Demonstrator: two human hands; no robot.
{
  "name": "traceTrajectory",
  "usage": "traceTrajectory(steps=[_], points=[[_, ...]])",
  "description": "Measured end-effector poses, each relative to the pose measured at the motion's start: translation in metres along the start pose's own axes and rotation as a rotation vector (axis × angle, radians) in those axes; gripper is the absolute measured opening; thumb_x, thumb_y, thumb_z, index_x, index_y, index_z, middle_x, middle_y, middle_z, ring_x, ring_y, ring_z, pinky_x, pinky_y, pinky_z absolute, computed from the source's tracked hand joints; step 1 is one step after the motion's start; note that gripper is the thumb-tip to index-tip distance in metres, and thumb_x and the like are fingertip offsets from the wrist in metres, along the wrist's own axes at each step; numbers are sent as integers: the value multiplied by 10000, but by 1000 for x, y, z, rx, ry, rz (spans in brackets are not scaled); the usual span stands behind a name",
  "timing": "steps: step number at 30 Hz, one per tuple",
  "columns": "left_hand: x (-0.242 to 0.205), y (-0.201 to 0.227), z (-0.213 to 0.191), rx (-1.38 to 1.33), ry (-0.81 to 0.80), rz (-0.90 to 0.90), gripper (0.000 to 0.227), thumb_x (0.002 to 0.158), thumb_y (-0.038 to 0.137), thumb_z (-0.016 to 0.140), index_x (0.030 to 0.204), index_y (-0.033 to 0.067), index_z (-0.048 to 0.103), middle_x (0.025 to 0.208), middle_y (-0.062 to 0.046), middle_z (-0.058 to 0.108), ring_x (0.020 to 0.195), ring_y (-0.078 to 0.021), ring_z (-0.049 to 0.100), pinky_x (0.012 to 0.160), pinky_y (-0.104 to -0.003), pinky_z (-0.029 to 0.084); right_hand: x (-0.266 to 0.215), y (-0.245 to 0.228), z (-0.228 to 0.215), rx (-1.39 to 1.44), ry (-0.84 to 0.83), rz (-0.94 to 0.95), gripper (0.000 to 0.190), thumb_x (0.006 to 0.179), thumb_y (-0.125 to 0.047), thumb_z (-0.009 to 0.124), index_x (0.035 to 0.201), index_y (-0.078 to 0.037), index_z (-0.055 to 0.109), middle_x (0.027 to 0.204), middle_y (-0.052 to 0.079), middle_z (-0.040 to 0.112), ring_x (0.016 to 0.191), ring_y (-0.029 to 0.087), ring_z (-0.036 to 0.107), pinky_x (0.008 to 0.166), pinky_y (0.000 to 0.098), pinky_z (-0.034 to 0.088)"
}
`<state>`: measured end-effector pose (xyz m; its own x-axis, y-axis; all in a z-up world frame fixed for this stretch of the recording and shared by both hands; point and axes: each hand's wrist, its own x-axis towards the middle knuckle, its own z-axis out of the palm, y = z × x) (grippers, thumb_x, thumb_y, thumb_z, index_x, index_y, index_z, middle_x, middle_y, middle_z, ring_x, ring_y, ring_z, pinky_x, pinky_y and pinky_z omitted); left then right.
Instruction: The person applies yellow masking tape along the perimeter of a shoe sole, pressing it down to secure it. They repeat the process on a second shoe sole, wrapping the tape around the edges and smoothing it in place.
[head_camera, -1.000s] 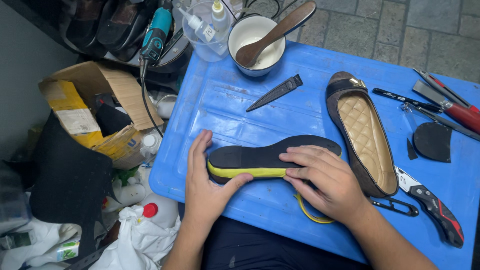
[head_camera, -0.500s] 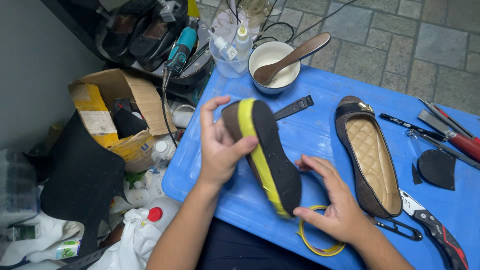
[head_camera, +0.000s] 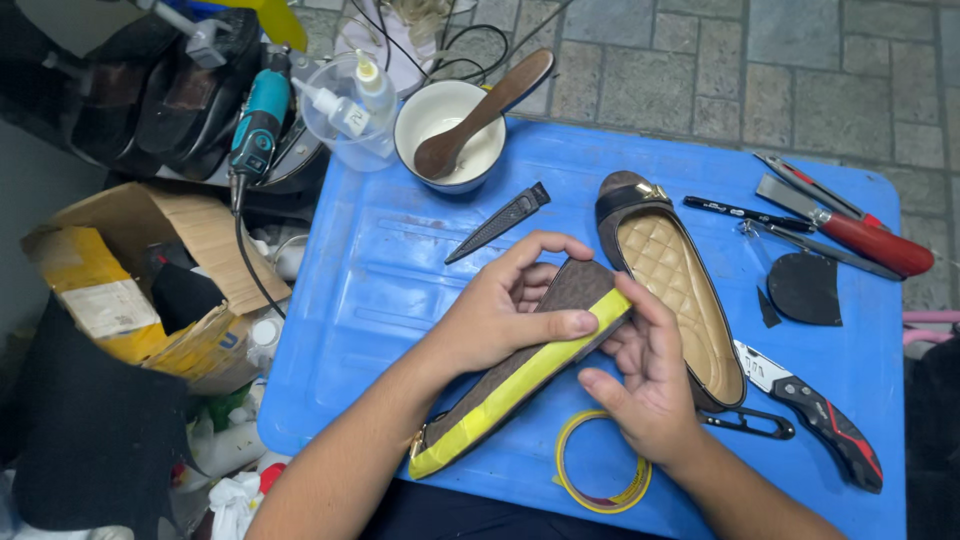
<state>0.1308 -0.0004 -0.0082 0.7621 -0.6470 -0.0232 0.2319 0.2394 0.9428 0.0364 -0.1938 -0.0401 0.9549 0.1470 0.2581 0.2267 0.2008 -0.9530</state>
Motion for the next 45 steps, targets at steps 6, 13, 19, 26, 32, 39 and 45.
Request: traceTrajectory(steps=[6, 13, 19, 26, 32, 39, 45], points=[[-3, 3, 4, 170, 68, -12, 574, 850, 202, 845, 1352, 105, 584, 1122, -33, 723, 984, -68, 673, 868, -237, 538, -3, 2, -7, 192, 17, 99, 691, 982, -67, 582, 1580, -18, 241, 1518, 165, 395, 1408, 256, 467, 1176, 419, 399], [-6, 16, 13, 447, 90, -46, 483, 848, 321, 817, 1266, 137, 662, 967, -5, 751, 784, -52, 679, 702, -234, 562, -5, 6, -16, 295, 122, 247, 535, 962, -55, 538, 1461, -4, 349, 1383, 166, 492, 1195, 193, 505, 1040, 344, 401], [-4, 22, 5, 545, -16, -109, 503, 887, 392, 738, 1335, 181, 648, 863, -21, 758, 720, -81, 703, 666, -254, 555, -7, 7, -23, 217, 38, 340, 496, 957, -85, 507, 1444, 6, 484, 1249, 121, 570, 1074, 139, 557, 937, 295, 461], [-6, 22, -5, 619, -185, -21, 822, 785, 457, 817, 1492, 163, 518, 1054, -102, 759, 943, -218, 750, 840, -331, 577, -11, 15, -25, 195, 60, 338, 337, 1041, -60, 538, 1361, 44, 564, 1107, 118, 636, 949, 137, 608, 848, 298, 517], [-8, 30, -9, 626, -273, -98, 1033, 697, 436, 840, 1599, 183, 404, 1193, -122, 750, 1052, -265, 744, 931, -354, 563, -9, 11, -24, 106, 96, 368, 330, 1016, -56, 517, 1324, 46, 574, 1161, 146, 662, 975, 182, 679, 850, 359, 588], [-9, 30, -26, 98, -376, -204, 1096, 758, 202, 849, 1659, 102, 232, 1386, -162, 626, 1298, -231, 620, 1154, -336, 463, -3, -4, -12, 267, -18, 272, 617, 1034, -172, 498, 1593, 48, 355, 1366, 193, 590, 1220, 207, 618, 1014, 328, 533], [2, 0, -29, -408, -394, -264, 927, 734, 161, 591, 1593, -5, 285, 1459, -225, 553, 1350, -295, 570, 1188, -397, 415, -2, 2, -13, 69, -38, 169, 713, 1027, -195, 605, 1616, 2, 255, 1555, 119, 421, 1006, 107, 569, 792, 252, 534]])
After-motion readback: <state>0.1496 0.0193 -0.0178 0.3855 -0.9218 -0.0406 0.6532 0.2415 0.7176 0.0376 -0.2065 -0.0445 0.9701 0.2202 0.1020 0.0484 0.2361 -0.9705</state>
